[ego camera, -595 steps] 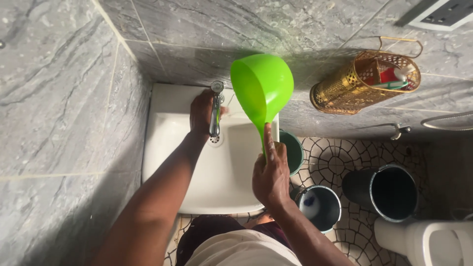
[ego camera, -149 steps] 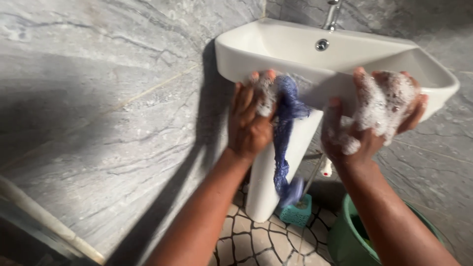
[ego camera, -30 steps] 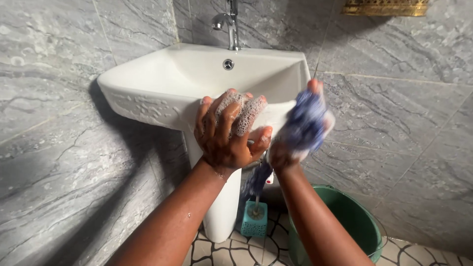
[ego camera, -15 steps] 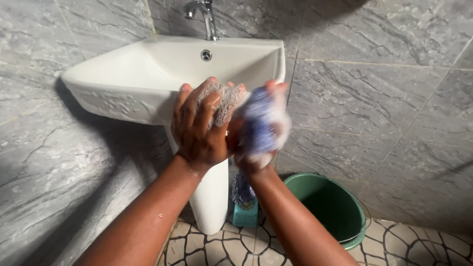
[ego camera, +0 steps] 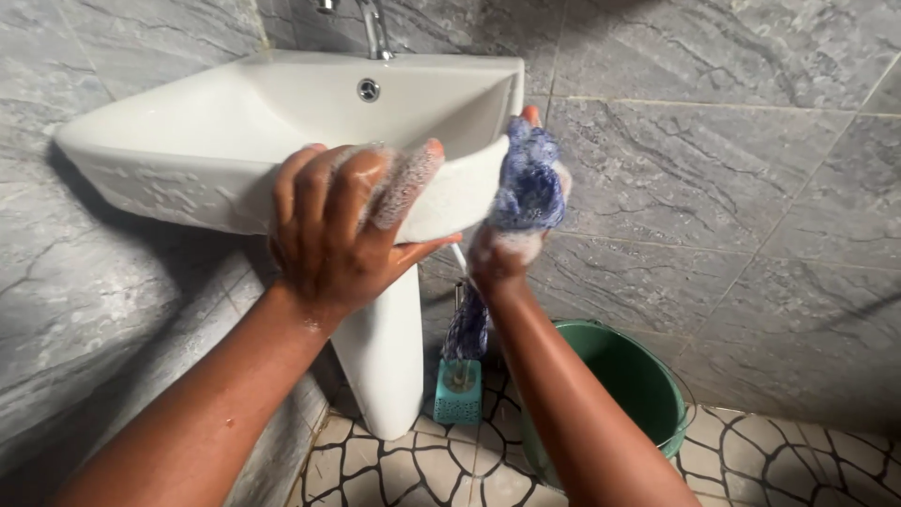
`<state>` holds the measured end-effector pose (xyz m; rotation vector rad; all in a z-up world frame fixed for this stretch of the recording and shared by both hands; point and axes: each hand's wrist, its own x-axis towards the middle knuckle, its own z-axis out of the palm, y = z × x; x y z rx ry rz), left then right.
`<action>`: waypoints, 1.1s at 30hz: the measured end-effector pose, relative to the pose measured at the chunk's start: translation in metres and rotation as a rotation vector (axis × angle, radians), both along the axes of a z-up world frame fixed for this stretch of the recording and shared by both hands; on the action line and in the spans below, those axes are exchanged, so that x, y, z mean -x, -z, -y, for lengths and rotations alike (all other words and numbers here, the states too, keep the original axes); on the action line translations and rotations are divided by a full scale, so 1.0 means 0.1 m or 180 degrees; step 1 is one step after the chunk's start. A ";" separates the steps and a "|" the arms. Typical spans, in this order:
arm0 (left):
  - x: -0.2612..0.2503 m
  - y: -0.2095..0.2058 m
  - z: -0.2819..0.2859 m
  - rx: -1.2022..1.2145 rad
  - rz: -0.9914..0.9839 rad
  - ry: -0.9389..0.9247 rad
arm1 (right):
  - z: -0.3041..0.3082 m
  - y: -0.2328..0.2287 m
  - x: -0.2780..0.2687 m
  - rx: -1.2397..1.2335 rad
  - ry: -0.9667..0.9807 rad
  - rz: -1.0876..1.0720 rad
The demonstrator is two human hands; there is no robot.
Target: Cleaning a bathroom sink using soap and a cloth.
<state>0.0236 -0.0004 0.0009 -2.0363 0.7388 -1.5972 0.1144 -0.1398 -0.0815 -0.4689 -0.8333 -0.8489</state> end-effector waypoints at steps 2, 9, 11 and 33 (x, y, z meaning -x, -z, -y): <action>0.00 0.00 0.03 -0.0015 0.0045 -0.0066 | 0.02 0.08 -0.01 -0.0019 -0.0222 -0.0144; 0.10 -0.07 0.11 0.0035 0.0027 -0.0226 | 0.10 0.10 -0.36 0.0156 -0.0450 -0.0392; 0.10 -0.02 0.09 0.0046 0.0039 -0.0234 | 0.13 0.03 -0.26 0.0107 -0.0630 -0.0177; 0.11 0.01 0.15 0.0189 0.0120 -0.0176 | 0.01 0.69 -1.28 0.0089 -0.0753 -0.1210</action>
